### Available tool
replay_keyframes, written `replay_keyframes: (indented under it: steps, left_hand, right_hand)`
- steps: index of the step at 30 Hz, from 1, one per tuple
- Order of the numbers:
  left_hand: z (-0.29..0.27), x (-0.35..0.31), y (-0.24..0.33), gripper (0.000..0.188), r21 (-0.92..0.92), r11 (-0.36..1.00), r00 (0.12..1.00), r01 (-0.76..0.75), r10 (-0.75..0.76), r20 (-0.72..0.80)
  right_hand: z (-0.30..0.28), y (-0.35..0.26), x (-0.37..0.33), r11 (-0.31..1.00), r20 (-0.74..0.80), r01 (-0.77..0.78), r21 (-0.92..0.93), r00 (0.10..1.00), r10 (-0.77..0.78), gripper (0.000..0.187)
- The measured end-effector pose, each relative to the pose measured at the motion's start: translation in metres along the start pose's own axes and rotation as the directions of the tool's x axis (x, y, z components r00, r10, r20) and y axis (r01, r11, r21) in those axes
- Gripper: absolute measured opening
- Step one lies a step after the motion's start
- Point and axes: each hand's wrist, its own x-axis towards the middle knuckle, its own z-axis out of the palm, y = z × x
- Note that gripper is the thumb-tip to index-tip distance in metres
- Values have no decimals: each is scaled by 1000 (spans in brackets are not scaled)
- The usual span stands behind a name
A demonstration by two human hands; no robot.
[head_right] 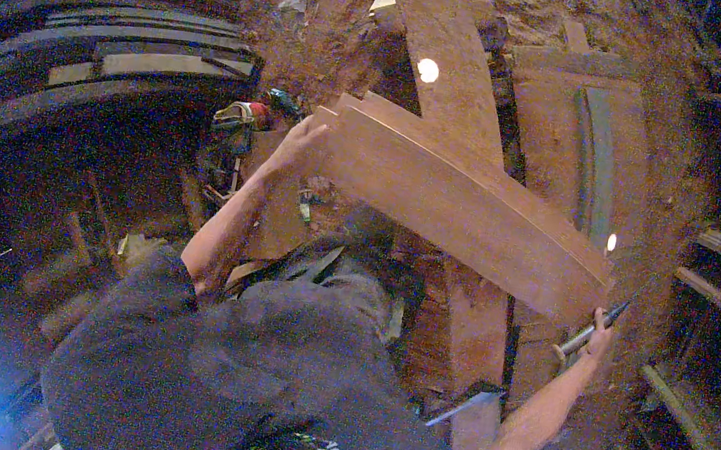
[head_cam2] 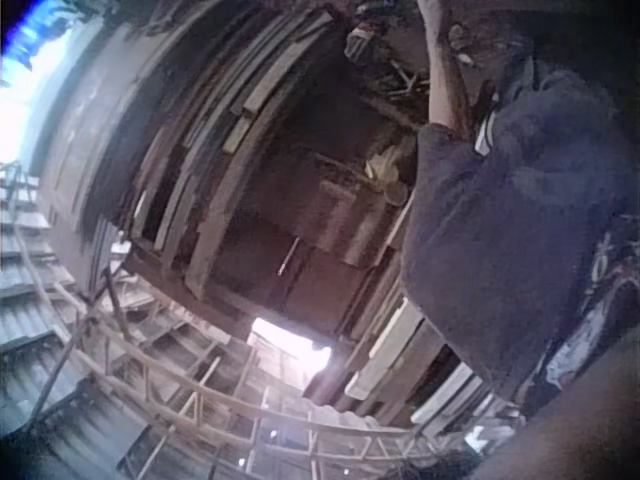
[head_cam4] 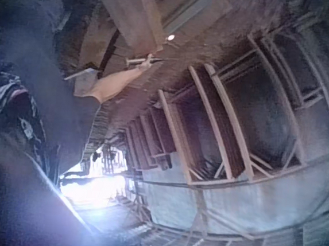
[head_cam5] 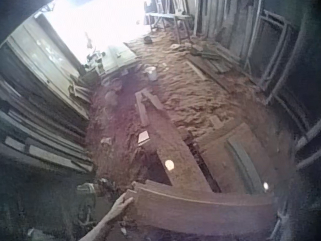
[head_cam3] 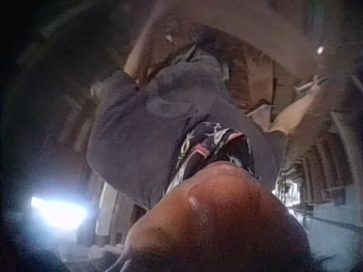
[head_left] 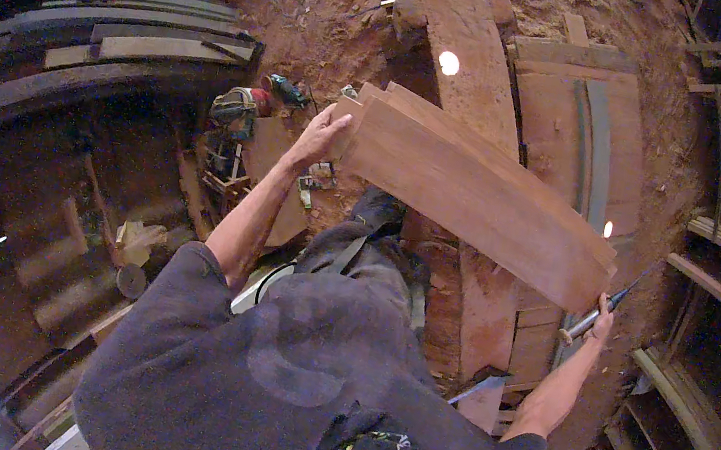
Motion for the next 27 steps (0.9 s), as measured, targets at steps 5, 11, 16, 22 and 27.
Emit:
replay_keyframes:
  steps: [5,11,16,22,27]
  left_hand:
    - [-27,26,7,38,151,984,991,94,-107,83]
    - [-20,45,122,40,473,862,956,184,-269,117]
    - [-12,109,182,56,858,504,920,-99,-283,273]
    - [17,204,203,39,796,238,650,-557,-472,596]
    - [95,238,232,27,865,361,611,-349,-612,502]
  right_hand:
    - [44,-33,-76,997,-70,-80,10,994,80,34]
    - [55,-58,-198,948,-76,-308,-85,950,302,24]
    - [87,-91,-263,862,-1,-501,-82,865,503,14]
    - [53,-51,-256,843,61,-537,-36,841,538,11]
    - [6,-8,-252,746,64,-660,-87,743,666,14]
